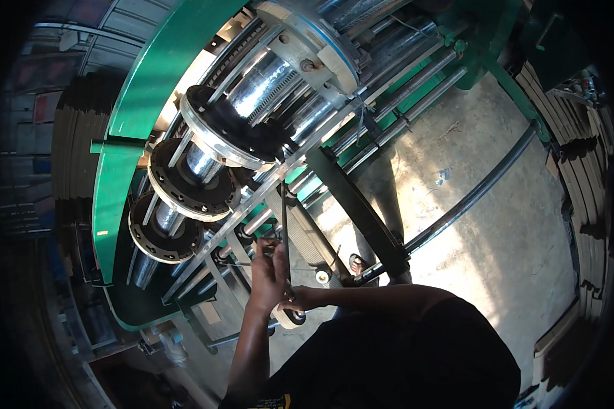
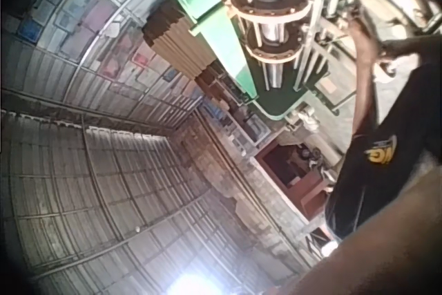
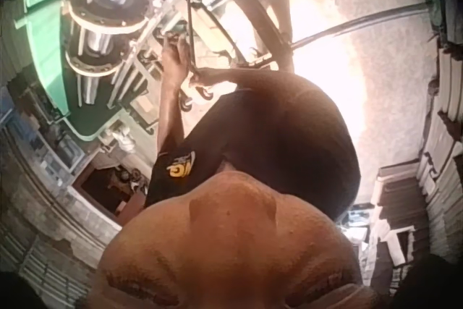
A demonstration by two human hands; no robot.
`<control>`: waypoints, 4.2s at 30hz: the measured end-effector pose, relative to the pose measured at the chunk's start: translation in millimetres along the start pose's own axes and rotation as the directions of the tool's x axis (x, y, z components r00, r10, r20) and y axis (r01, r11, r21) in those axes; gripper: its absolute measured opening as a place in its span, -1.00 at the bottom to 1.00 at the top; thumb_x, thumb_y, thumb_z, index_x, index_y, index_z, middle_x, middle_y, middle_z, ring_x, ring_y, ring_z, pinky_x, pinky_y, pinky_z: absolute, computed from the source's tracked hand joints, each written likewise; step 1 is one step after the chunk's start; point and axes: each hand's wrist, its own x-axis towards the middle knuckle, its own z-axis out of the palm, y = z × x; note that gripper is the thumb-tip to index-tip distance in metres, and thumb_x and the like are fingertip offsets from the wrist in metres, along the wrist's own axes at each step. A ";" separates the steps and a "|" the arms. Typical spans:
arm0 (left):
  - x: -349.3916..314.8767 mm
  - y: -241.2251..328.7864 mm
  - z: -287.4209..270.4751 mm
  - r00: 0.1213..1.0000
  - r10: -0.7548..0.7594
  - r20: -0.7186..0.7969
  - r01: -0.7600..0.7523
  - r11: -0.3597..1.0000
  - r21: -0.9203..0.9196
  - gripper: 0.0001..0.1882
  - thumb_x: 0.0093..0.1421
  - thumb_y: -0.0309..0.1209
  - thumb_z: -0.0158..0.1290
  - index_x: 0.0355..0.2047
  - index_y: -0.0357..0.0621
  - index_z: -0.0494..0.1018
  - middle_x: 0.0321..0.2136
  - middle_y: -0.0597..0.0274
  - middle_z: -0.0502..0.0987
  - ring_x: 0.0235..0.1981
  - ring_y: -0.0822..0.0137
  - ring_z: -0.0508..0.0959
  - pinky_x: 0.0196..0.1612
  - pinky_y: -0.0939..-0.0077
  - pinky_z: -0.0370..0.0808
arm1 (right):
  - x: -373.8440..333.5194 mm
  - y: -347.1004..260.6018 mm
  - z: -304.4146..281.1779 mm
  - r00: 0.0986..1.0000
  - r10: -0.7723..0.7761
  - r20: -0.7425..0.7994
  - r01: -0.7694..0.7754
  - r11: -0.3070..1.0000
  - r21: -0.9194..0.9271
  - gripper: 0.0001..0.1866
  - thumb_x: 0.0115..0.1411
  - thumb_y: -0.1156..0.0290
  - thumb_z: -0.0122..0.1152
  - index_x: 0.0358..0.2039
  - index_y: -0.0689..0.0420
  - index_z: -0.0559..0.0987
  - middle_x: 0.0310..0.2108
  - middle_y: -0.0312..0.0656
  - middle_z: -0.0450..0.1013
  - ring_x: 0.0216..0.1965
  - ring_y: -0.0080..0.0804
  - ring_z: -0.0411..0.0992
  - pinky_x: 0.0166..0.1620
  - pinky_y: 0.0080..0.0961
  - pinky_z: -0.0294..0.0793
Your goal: The person uses a metal rod to manually rotate the rollers of a large green industrial machine. They repeatedly insert the rod into the mechanism to turn the components and check the movement. The person also uses a tape measure to check dimensions on the machine's rollers.
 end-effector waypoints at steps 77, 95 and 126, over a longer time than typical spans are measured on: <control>-129.2 -226.4 54.4 0.860 -0.425 -0.282 -0.505 -0.634 -0.585 -0.07 0.27 0.41 -0.27 0.21 -0.22 0.39 -0.41 0.23 0.57 -0.28 0.23 0.58 -0.10 0.30 0.57 | 21.0 -284.0 -31.2 0.597 0.796 -0.099 0.292 -0.330 -0.897 -0.72 0.19 0.17 0.09 -0.46 0.07 0.65 -0.45 -0.06 0.57 -0.35 -0.01 0.56 -0.26 -0.13 0.56; -92.1 -168.4 -43.6 0.910 -0.212 -0.357 -0.413 -0.364 -0.835 -0.24 0.48 0.12 -0.40 -0.34 -0.41 0.47 -0.84 0.43 0.06 -0.84 0.54 0.08 -0.75 0.64 0.02 | -101.3 -189.2 -108.9 0.885 0.451 0.114 0.026 0.196 -0.980 -0.88 0.20 0.32 0.17 -0.33 0.08 0.56 -0.45 -0.22 0.44 -0.44 -0.20 0.54 -0.36 -0.25 0.59; -41.4 -407.4 -100.2 0.907 -0.420 -0.020 0.015 0.080 -0.997 -0.56 0.45 -0.10 -0.15 0.11 -0.15 0.43 -0.14 0.18 0.57 0.01 0.27 0.53 0.16 0.27 0.42 | -127.4 -124.5 46.5 0.575 0.462 -0.675 -0.599 0.800 0.037 -0.87 0.29 0.39 0.23 -0.23 0.12 0.48 -0.77 -0.45 0.22 -0.83 -0.69 0.15 -0.75 -0.61 0.07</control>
